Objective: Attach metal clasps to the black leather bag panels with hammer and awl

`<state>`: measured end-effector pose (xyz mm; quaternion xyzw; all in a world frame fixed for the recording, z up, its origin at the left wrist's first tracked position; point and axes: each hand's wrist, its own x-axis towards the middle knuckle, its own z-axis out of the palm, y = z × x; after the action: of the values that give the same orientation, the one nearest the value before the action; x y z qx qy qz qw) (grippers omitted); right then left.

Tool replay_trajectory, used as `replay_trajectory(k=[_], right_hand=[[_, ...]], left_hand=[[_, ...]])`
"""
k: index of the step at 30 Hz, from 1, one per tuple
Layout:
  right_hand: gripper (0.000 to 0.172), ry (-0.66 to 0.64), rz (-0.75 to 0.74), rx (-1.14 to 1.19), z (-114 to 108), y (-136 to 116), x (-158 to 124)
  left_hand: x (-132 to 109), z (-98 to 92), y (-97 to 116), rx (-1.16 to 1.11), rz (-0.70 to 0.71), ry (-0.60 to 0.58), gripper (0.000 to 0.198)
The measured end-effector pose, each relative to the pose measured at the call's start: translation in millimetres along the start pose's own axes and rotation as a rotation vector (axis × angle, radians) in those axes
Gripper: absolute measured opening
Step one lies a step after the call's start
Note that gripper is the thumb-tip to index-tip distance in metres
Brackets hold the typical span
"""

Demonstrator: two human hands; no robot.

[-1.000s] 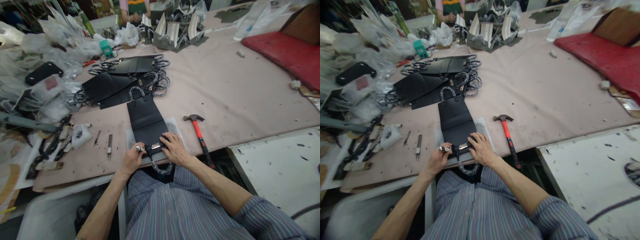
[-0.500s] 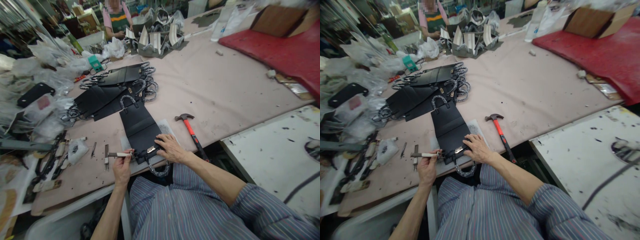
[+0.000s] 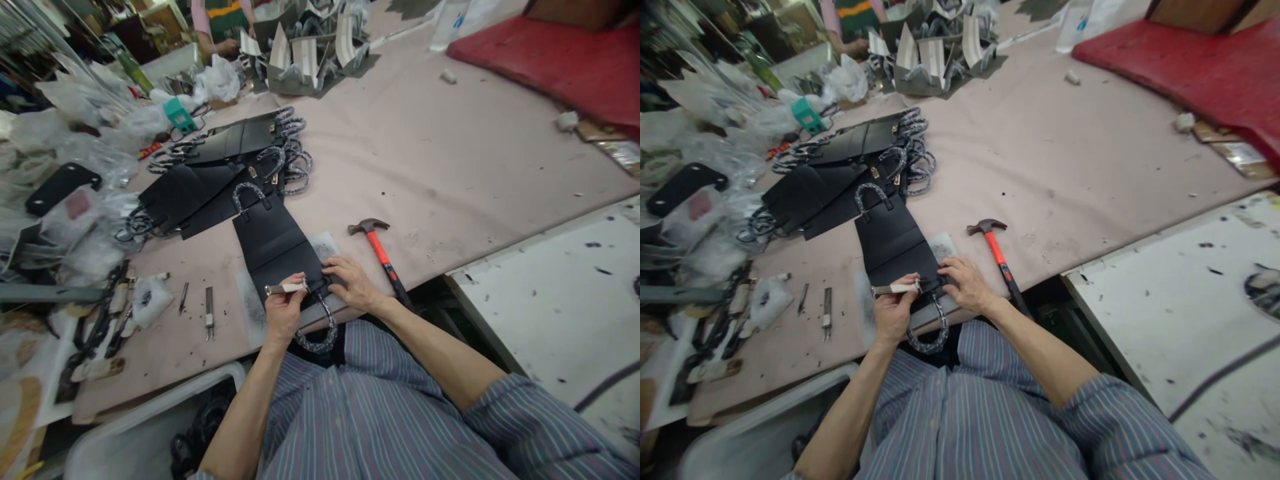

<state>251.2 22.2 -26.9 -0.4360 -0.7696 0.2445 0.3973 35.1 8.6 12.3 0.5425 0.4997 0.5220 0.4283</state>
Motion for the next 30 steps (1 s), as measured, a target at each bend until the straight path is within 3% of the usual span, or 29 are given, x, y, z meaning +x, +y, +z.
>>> replay_trajectory(k=[13, 30], right_hand=[[0.038, -0.011, 0.072, 0.016, -2.9, -3.8, 0.6], [0.041, 0.016, 0.072, 0.037, -1.2, -0.8, -1.9]], left_hand=[[5.6, 8.3, 0.6, 0.156, 0.077, -0.138, 0.012], [3.5, 12.4, 0.1, 0.314, 0.187, -0.145, 0.010]])
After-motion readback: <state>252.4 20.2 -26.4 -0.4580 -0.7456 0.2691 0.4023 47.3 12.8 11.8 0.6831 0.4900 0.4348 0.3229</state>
